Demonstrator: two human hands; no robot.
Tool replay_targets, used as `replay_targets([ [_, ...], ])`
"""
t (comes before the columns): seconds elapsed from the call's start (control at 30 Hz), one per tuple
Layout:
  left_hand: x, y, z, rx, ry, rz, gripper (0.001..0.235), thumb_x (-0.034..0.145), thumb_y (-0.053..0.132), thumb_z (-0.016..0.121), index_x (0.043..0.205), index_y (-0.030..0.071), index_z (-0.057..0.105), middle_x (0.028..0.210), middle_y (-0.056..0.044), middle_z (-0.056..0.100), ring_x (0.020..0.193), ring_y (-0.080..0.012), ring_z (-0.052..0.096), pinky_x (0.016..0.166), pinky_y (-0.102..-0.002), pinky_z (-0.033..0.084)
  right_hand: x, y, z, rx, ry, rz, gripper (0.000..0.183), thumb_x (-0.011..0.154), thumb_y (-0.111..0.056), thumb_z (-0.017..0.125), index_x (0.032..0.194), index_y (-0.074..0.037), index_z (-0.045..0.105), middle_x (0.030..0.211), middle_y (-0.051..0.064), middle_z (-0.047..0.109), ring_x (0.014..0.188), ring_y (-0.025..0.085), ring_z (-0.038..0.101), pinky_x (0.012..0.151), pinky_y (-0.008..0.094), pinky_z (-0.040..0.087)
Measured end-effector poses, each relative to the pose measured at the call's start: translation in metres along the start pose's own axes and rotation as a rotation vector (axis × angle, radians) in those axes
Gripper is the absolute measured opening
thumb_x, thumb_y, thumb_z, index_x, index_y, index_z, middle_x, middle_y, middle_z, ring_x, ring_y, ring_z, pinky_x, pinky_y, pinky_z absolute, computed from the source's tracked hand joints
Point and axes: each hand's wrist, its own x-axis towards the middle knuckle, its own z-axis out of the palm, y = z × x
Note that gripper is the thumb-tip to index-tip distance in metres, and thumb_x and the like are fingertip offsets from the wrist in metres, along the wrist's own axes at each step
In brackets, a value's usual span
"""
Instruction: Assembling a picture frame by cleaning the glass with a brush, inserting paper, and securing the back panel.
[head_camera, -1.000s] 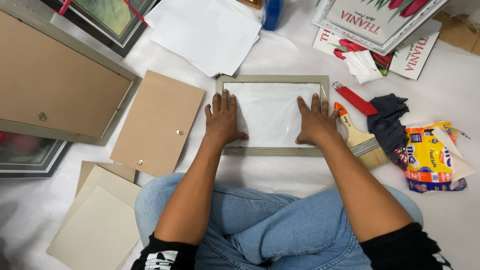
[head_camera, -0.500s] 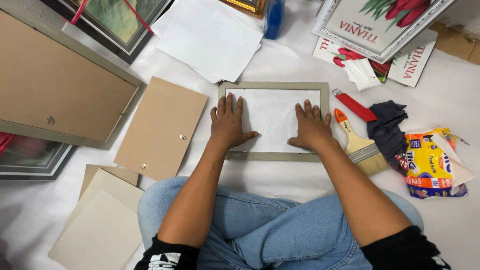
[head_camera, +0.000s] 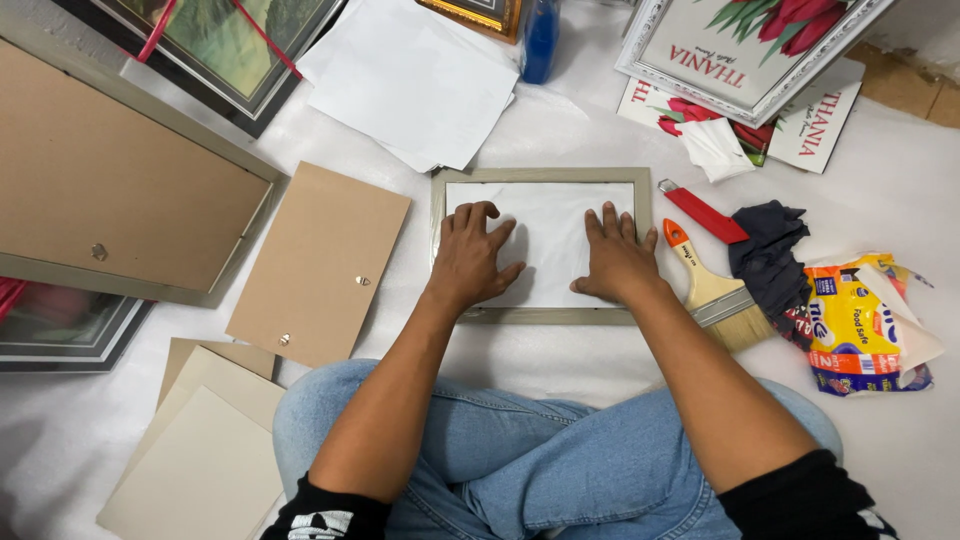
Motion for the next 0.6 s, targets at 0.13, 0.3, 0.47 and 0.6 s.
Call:
replay_targets([
  [0.13, -0.002, 0.005, 0.012, 0.033, 0.037, 0.084, 0.048, 0.083, 0.053, 0.070, 0.122, 0.024, 0.073, 0.121, -0.002, 0.052, 0.126, -0.0257, 0.044, 0.107, -0.046, 0.039, 0.001, 0.001, 0.001, 0.004, -0.003, 0.000, 0.110, 0.076, -0.029, 0.086, 0.163, -0.003, 0.023, 0.169, 0.027, 0.015, 0.155, 0.049, 0.014, 0.115, 0.077, 0.001],
  [0.3, -0.005, 0.017, -0.012, 0.072, -0.302, -0.102, 0.096, 0.082, 0.075, 0.064, 0.156, 0.019, 0.043, 0.163, -0.022, 0.030, 0.153, -0.0403, 0.026, 0.120, -0.056, 0.030, -0.001, -0.002, -0.003, 0.004, -0.023, 0.016, 0.111, 0.077, -0.030, 0.086, 0.164, -0.005, 0.021, 0.170, 0.025, 0.012, 0.156, 0.047, 0.011, 0.117, 0.075, 0.003],
  [0.47, -0.005, 0.013, -0.007, 0.101, -0.318, -0.093, 0.106, 0.076, 0.076, 0.069, 0.159, 0.017, 0.037, 0.165, -0.023, 0.027, 0.154, -0.0400, 0.023, 0.121, -0.056, 0.028, -0.003, -0.004, -0.007, 0.019, -0.033, 0.022, 0.112, 0.078, -0.030, 0.086, 0.164, -0.005, 0.020, 0.171, 0.024, 0.010, 0.156, 0.047, 0.010, 0.118, 0.074, 0.006],
  [0.6, -0.006, 0.012, 0.000, 0.109, -0.326, -0.085, 0.113, 0.072, 0.071, 0.077, 0.161, 0.017, 0.032, 0.167, -0.023, 0.023, 0.155, -0.0400, 0.020, 0.121, -0.057, 0.025, -0.007, -0.005, -0.011, 0.053, -0.040, 0.027, 0.111, 0.078, -0.030, 0.085, 0.164, -0.006, 0.019, 0.171, 0.023, 0.009, 0.156, 0.045, 0.009, 0.119, 0.072, 0.009],
])
